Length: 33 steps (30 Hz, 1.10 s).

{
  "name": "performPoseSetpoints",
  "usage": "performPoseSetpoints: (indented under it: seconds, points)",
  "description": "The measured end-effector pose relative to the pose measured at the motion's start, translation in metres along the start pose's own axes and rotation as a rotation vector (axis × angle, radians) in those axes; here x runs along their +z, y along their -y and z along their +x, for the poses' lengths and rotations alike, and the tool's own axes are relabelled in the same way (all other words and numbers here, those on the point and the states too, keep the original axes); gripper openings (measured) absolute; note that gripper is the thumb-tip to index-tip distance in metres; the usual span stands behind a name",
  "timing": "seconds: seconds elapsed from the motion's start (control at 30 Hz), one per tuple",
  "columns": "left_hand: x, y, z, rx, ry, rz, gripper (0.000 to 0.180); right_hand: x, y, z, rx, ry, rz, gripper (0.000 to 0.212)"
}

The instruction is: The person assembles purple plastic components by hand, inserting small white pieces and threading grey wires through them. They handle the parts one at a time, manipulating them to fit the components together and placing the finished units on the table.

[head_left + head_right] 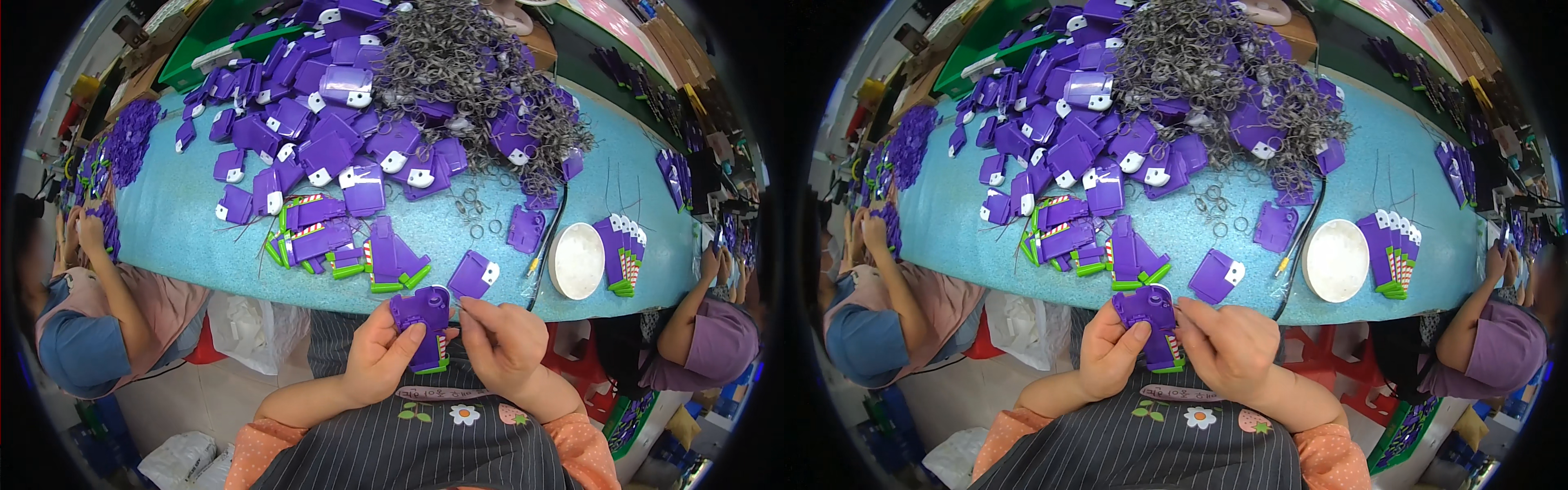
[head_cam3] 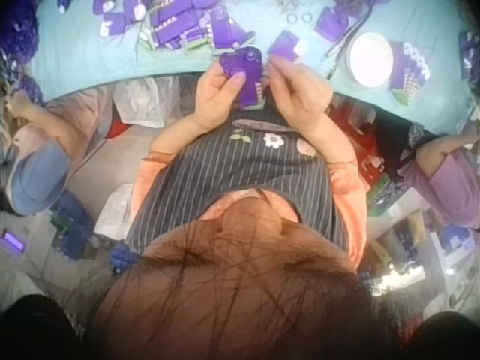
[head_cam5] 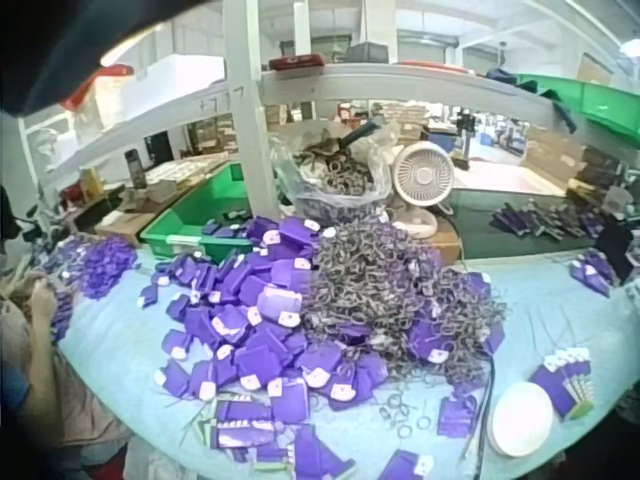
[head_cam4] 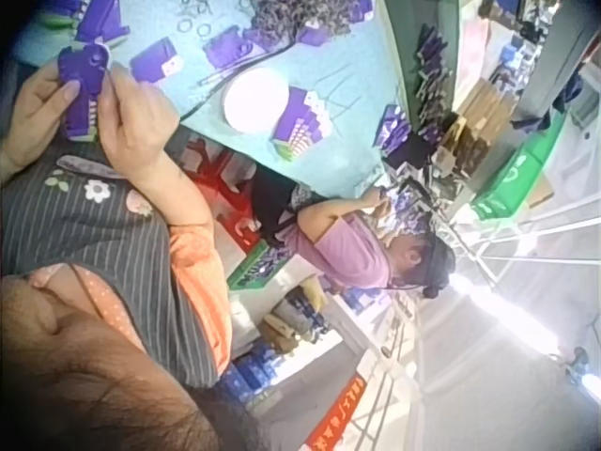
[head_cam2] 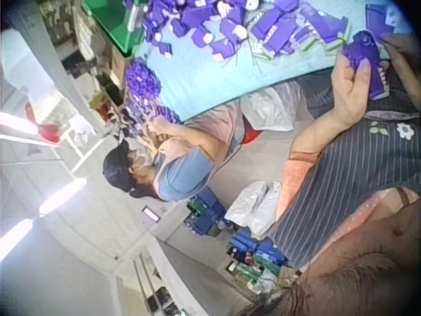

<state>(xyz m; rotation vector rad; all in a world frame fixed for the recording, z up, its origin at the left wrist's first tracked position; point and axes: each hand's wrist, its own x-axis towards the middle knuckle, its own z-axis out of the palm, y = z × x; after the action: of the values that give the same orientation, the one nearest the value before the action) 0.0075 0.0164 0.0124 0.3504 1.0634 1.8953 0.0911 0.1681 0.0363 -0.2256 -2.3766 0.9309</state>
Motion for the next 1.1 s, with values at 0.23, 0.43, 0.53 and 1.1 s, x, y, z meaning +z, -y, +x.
performPoseSetpoints:
  seconds: [0.23, 0.43, 0.53, 1.1]
  points:
    - [0.000, 0.006, -0.008, -0.003, 0.025, 0.169, 0.033, -0.002, 0.002, -0.001, -0.020, 0.067, -0.181, 0.020]
    - [-0.003, 0.007, -0.007, -0.141, 0.027, 0.058, 0.034, -0.018, -0.008, 0.007, -0.130, 0.262, -0.201, 0.024]
    - [-0.008, 0.004, -0.001, -0.232, 0.086, 0.042, 0.033, -0.025, -0.012, 0.010, -0.089, 0.364, -0.180, 0.021]
    - [-0.002, 0.010, -0.005, -0.121, 0.078, 0.176, 0.030, -0.004, -0.009, -0.007, -0.056, -0.002, -0.215, 0.017]
